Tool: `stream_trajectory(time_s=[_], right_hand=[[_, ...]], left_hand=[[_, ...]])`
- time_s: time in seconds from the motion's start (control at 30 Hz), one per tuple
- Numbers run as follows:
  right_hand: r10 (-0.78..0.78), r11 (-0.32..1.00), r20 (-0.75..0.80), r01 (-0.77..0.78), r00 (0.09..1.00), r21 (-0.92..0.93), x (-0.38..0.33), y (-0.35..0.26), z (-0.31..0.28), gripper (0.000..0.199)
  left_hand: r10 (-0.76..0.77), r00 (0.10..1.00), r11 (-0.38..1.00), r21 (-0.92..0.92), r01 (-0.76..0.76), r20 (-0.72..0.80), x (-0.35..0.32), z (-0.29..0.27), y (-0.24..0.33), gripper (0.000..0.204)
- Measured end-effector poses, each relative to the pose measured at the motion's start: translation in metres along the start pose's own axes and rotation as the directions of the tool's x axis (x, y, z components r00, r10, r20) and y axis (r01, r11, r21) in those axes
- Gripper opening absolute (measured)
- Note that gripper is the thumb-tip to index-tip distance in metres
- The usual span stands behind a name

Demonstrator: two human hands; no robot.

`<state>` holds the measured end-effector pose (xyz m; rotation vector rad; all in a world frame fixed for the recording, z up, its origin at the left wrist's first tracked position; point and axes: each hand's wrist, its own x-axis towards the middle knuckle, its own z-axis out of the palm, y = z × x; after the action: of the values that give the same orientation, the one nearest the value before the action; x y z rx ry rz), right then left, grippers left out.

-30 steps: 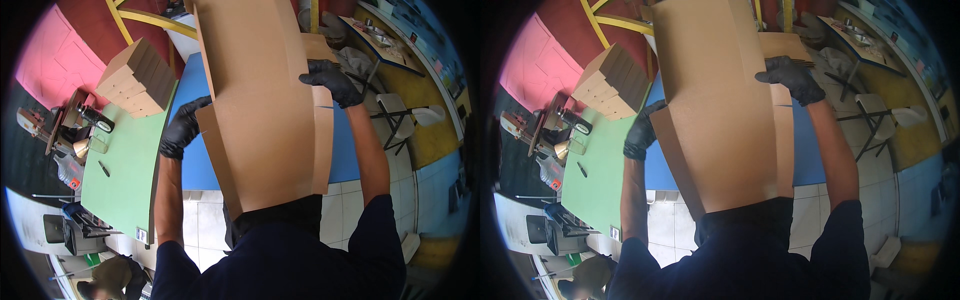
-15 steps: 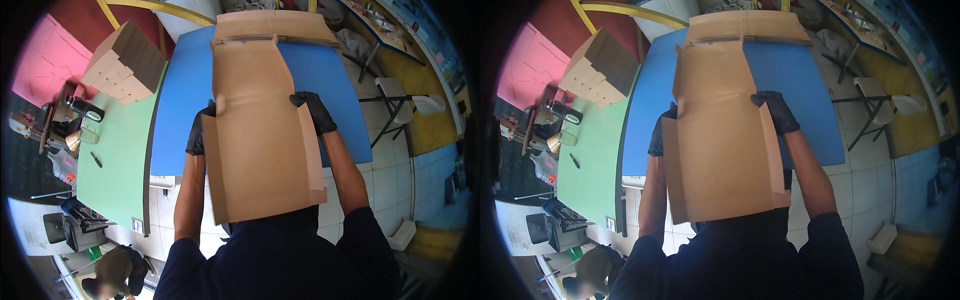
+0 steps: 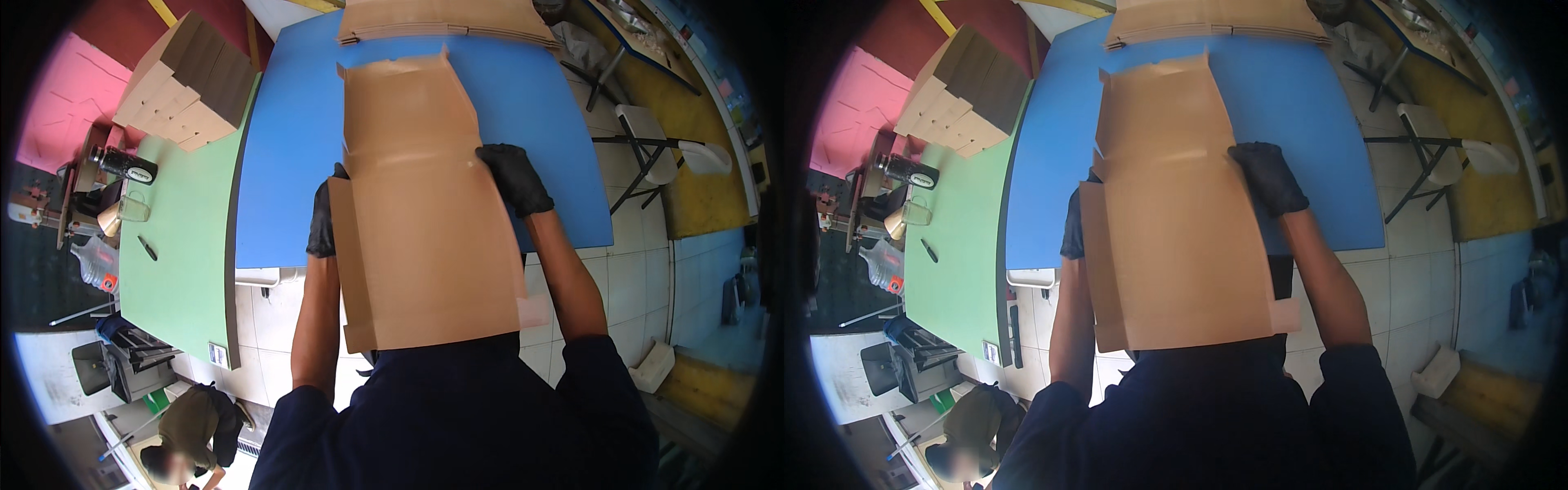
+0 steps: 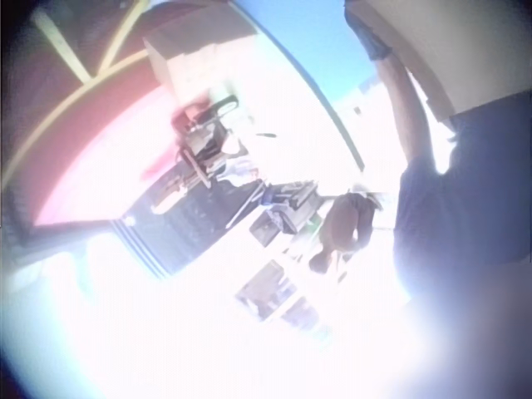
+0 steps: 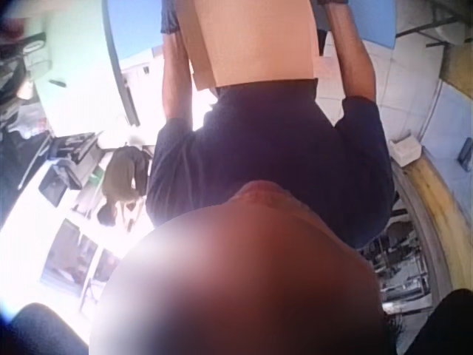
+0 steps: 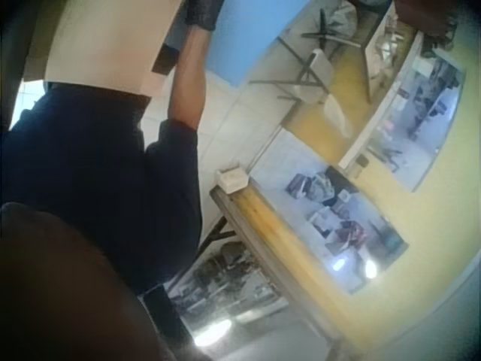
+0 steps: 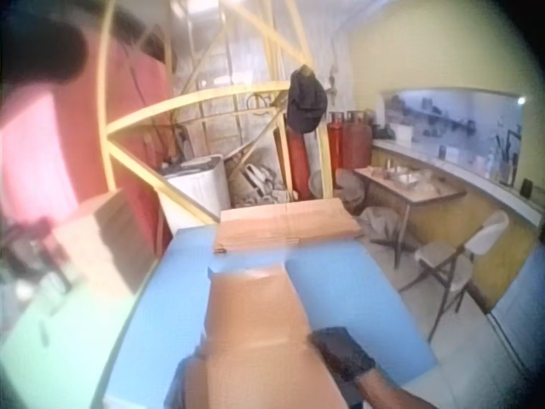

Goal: The person assembles flat cardboard boxes by folding and interlocking the flaps. They repeatedly pick up a flat box, fold the sides, and secure the tabs to form a finished box, then place it on a stack.

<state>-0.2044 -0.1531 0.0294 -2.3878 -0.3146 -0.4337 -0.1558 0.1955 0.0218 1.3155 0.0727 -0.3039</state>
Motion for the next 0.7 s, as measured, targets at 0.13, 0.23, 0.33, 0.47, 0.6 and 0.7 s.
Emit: stream_trajectory(time_s=[0.13,0.23,0.33,0.47,0.6,0.7], right_hand=[[0.324,0.934,0.088,-0.333,0.942,0.130,-0.004,-0.006,-0.007,0.017],[0.496,0.682,0.173,-0.505,0.851,0.528,-0.020,-0.027,-0.006,0.024],[0.315,0.779,0.086,-0.310,0.945,0.545,-0.043,-0.053,-0.006,0.030],[0.678,0.171,0.295,-0.536,0.673,0.827,-0.049,-0.074,-0.006,0.028],[0.721,0.144,0.280,-0.532,0.634,0.834,-0.046,-0.067,-0.016,0.027],[0.410,0.874,0.094,-0.420,0.907,0.243,-0.056,-0.059,-0.018,0.027]], left_hand=[[0.144,0.989,0.954,0.263,-0.144,0.018,-0.036,0.000,0.000,0.036],[-0.006,0.997,0.993,0.116,0.016,-0.083,-0.045,0.012,0.000,0.036],[-0.103,0.964,0.980,0.142,0.141,-0.247,-0.046,0.020,0.007,0.035],[-0.177,0.970,0.969,0.144,0.201,-0.165,-0.060,0.028,0.014,0.032],[-0.105,0.994,0.948,0.299,0.110,-0.033,-0.091,0.028,0.011,0.028],[-0.165,0.979,0.986,-0.002,0.166,-0.122,-0.101,0.024,-0.002,0.028]])
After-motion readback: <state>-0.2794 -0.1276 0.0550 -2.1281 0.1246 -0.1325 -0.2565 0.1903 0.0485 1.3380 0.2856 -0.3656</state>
